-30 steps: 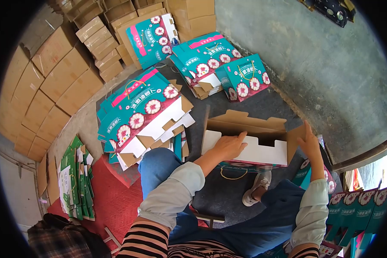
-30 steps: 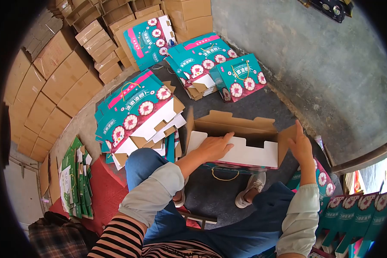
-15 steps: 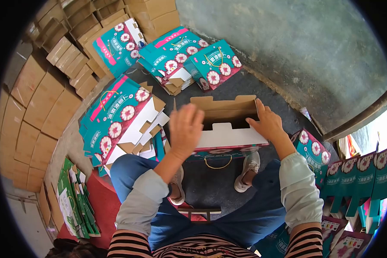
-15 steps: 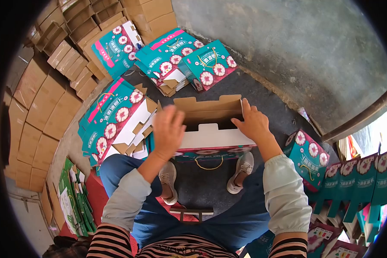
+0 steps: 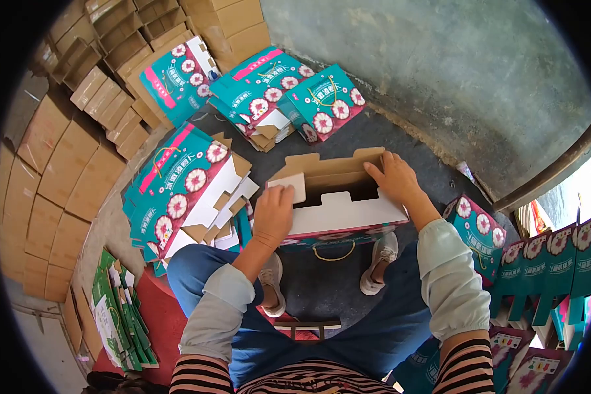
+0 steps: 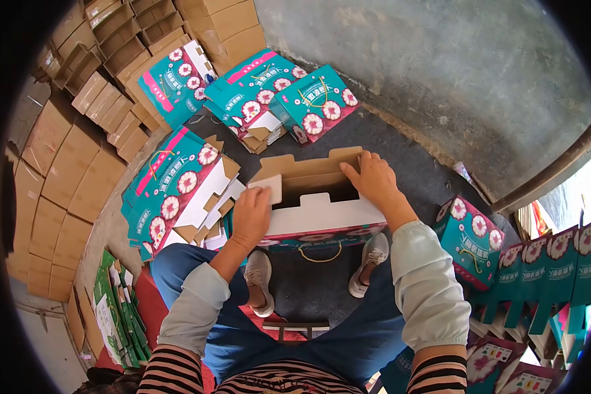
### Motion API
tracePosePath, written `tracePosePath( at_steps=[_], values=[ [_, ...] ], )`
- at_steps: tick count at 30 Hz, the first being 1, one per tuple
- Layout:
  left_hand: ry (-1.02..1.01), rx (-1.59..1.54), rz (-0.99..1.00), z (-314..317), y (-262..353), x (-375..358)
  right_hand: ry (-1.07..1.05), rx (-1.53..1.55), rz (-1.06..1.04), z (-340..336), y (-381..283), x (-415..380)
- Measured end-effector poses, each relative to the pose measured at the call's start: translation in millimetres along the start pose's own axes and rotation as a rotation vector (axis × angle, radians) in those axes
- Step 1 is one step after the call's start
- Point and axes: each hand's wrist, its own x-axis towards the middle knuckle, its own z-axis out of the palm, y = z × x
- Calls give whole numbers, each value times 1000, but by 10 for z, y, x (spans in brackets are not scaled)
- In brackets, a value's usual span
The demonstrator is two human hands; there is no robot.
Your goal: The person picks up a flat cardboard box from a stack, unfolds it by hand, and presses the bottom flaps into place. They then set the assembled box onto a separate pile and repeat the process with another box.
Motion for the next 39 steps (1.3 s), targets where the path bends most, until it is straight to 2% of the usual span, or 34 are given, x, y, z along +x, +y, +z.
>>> tracePosePath(
  at_steps=[3, 6, 7, 10, 13, 16, 19, 22, 26, 29, 32, 34, 37, 39],
  values=[
    [-148, -41, 14, -61, 33, -17, 98, 274, -89, 268, 295, 217],
    [-232, -82, -8, -113, 55, -46, 110, 146, -252, 354, 585, 239],
    [-249, -91, -17, -125, 64, -51, 29, 48, -163, 296, 502, 133],
    [-255, -101, 24, -152, 86, -96, -25, -112, -11, 119, 214, -23],
    [-283, -103, 45, -163, 120, -165, -18, -122, 23, 212, 236, -5],
    [-291, -104, 43, -166, 99, -186, 52, -74, -78, 288, 331, 17],
    [-298, -106, 66, -204, 75, -173, -132, 91, -125, 199, 493, 102],
    [-330, -127, 106, -193, 45, -171, -386, 390, -175, -91, 505, 26],
    [-304, -108, 119, -161, 43, -171, -508, 504, -1, -77, 554, 98],
    [-324, -88, 112, -161, 61, -187, -390, 16, -197, -51, 306, 44],
    [-371, -63, 115, -229, 92, -199, -303, -154, -270, 117, 187, 37],
    [-370, -67, 119, -256, 106, -206, -316, -152, -304, 203, 179, 97],
    [-380, -254, 38, -299, 75, -265, -317, -176, -320, 242, 164, 151],
    [-419, -257, -98, -398, 58, -168, -314, -188, -323, 258, 149, 173]
  ],
)
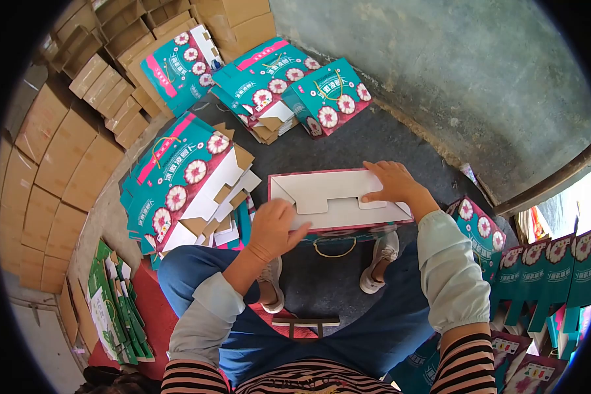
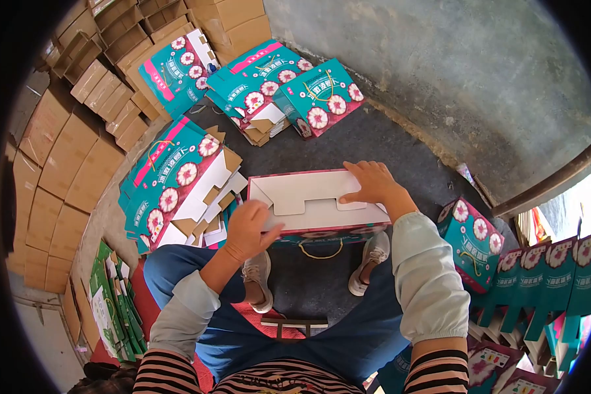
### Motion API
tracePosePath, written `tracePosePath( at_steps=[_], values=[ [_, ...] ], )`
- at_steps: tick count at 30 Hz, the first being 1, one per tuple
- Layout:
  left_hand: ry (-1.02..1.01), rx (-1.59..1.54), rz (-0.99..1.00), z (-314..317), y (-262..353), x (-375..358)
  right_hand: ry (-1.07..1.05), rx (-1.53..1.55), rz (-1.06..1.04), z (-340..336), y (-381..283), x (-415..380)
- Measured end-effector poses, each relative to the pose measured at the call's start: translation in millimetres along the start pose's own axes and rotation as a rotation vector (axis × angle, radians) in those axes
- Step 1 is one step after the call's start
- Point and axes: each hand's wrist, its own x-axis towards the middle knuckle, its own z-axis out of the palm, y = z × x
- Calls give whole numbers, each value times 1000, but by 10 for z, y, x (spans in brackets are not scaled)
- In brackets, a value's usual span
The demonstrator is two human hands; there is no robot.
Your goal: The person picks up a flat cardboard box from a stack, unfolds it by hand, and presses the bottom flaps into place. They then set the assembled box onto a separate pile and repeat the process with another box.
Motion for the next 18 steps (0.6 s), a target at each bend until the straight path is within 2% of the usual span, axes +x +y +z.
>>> tracePosePath(
  at_steps=[1, 4, 8, 10, 18],
  values=[
    [-13, -15, -67, -68, 1, 46, 2, -1, -2, 5, -8, 9],
    [272, 207, 5, -54, -97, 313, 3, -8, -5, 15, -39, -7],
    [37, 200, -114, 178, -290, 519, 48, -2, -8, 54, -60, -28],
    [-76, 234, -175, 130, -189, 606, 132, -41, -24, 144, -37, -18],
    [17, 283, -198, 289, -152, 625, 230, -119, -15, 214, -124, -7]
  ],
)
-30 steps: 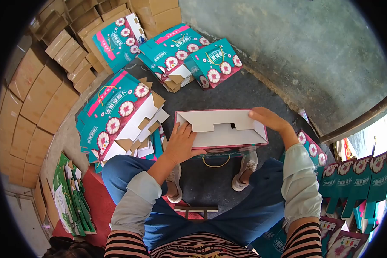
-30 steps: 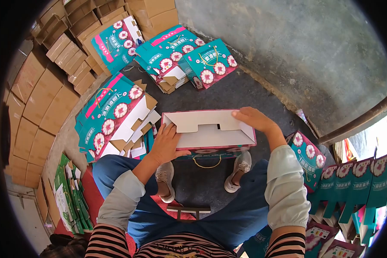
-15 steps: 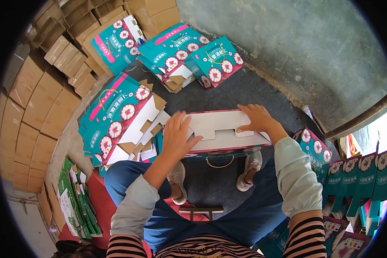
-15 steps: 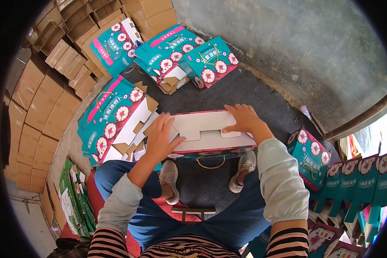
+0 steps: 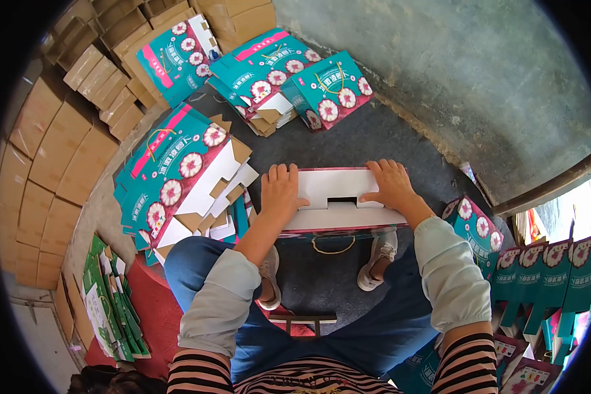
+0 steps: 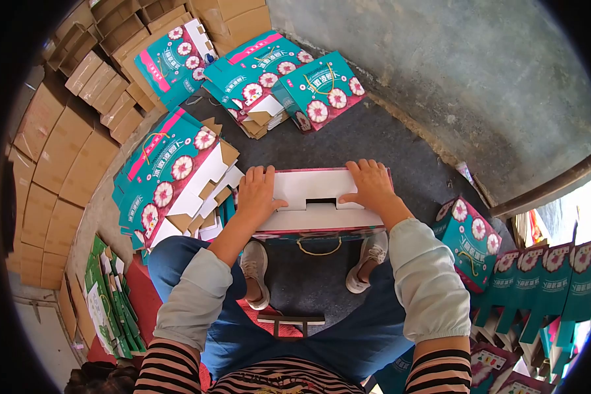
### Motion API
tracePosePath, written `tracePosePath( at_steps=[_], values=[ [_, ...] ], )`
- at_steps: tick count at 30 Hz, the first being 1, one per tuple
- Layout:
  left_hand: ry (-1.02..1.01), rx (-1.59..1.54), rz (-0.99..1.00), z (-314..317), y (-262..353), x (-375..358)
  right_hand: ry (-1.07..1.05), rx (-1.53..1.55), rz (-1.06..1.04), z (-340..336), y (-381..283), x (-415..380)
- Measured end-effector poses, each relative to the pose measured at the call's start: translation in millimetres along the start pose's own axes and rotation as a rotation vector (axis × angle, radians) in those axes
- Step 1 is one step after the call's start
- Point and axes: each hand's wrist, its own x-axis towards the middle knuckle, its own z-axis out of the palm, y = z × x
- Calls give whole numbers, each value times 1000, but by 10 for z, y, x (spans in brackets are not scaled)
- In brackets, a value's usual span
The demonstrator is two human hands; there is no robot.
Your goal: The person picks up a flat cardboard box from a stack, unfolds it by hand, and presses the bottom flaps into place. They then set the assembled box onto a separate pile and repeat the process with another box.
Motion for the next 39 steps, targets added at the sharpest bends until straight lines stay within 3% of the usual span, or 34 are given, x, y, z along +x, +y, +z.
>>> tracePosePath(
  at_steps=[7, 10, 11, 12, 14, 15, 18, 22, 25, 29, 30, 33, 34, 37, 39],
  values=[
    [103, -46, 49, 32, -45, -35, 14, -6, -34, 32, 68, 14],
    [191, -410, 80, 176, -281, -3, -37, 63, -61, 214, 426, 58],
    [152, -479, -81, 138, -323, -16, -56, 88, -66, 280, 524, 74],
    [113, -548, -241, 76, -351, -26, 29, 130, -3, -170, 259, -90],
    [-64, -589, -489, 190, -571, -64, 167, 24, 119, 279, 711, -98],
    [-166, -768, -583, 211, -572, -93, 238, -28, 177, 289, 740, -85],
    [-549, -1172, -835, 159, -585, -256, -240, 977, 857, 205, 819, -155],
    [-626, -1255, -996, 250, -691, -247, -199, 1455, 892, 343, 985, -284],
    [-774, -1282, -952, 194, -666, -317, -309, 1454, 872, 284, 901, -373],
    [-777, -1363, -1015, 399, -679, -382, -495, 1240, 894, 218, 840, -456],
    [-809, -1395, -1009, 156, -578, -384, -482, 1252, 850, 188, 847, -458],
    [-782, -1457, -929, 83, -573, -351, -439, 1284, 714, 0, 914, -480],
    [-647, -1565, -817, -126, -475, -368, -381, 1399, 476, -219, 852, -516],
    [-99, -1558, -266, -346, -325, -287, 35, 1371, 231, -516, 685, -508],
    [190, -1447, -177, -486, -246, -301, 144, 1469, 301, -618, 653, -491]
  ],
)
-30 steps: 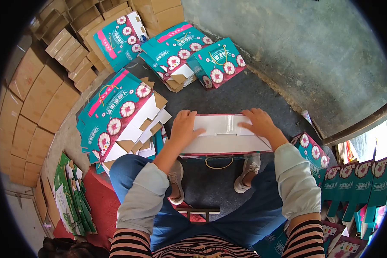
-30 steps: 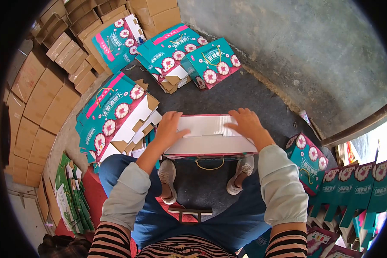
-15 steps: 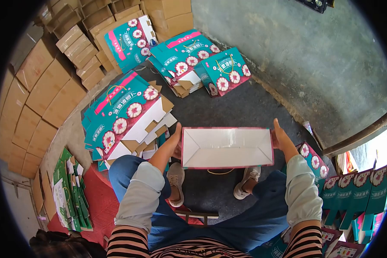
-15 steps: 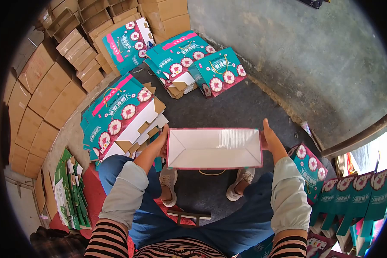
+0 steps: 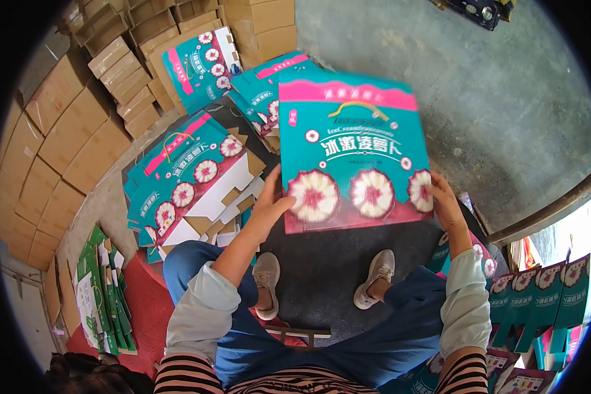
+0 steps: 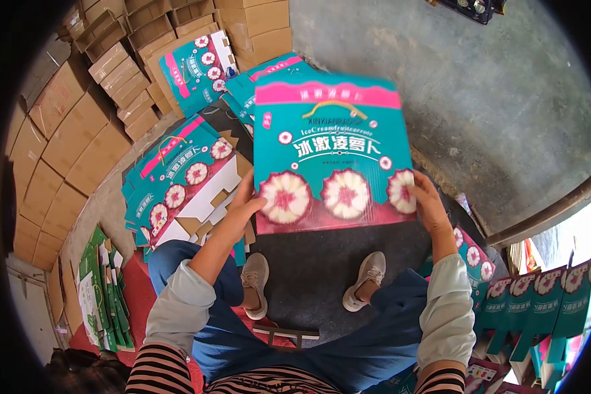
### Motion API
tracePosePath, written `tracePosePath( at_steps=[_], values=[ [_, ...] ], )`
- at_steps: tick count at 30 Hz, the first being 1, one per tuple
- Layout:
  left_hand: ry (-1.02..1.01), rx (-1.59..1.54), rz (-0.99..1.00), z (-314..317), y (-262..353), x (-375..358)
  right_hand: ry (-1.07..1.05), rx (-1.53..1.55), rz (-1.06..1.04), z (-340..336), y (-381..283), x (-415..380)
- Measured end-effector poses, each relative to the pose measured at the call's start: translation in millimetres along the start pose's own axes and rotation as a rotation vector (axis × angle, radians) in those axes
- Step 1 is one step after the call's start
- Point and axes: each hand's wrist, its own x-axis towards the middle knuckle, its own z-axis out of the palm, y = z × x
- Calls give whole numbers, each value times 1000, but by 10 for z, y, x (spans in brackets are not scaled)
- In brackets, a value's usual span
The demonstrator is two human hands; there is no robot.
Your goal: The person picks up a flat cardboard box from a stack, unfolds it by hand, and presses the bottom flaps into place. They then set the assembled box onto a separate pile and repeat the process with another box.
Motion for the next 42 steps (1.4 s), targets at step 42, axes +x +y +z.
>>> tracePosePath(
  at_steps=[42],
  values=[
    [-236, 1170, -87, 48, -538, -689, -750, -2151, 103, 1172, 909, -27]
  ],
)
